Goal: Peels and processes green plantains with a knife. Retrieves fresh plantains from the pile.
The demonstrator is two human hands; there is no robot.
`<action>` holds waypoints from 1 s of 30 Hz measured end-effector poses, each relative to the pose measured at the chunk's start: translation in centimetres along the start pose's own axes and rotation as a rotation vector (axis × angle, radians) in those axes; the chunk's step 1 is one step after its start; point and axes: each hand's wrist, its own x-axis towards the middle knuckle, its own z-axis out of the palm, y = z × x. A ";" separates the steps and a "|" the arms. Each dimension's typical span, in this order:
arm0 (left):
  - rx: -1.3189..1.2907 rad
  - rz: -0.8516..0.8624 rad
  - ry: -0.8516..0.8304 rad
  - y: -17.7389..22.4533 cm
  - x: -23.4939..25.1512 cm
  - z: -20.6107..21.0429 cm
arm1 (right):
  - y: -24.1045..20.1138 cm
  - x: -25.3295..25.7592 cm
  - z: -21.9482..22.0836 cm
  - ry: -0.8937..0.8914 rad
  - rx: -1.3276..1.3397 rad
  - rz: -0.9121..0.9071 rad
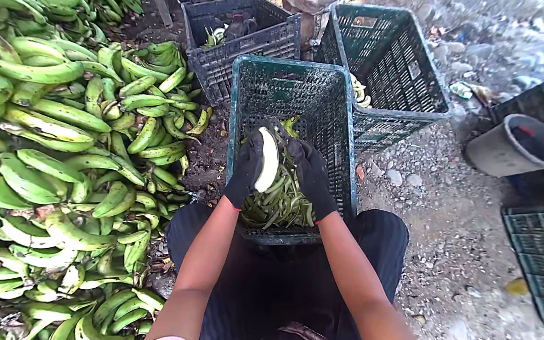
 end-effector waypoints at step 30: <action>-0.039 -0.043 0.073 -0.8 1.4 -0.5 | -1.7 -3.5 0.2 0.077 -0.299 -0.055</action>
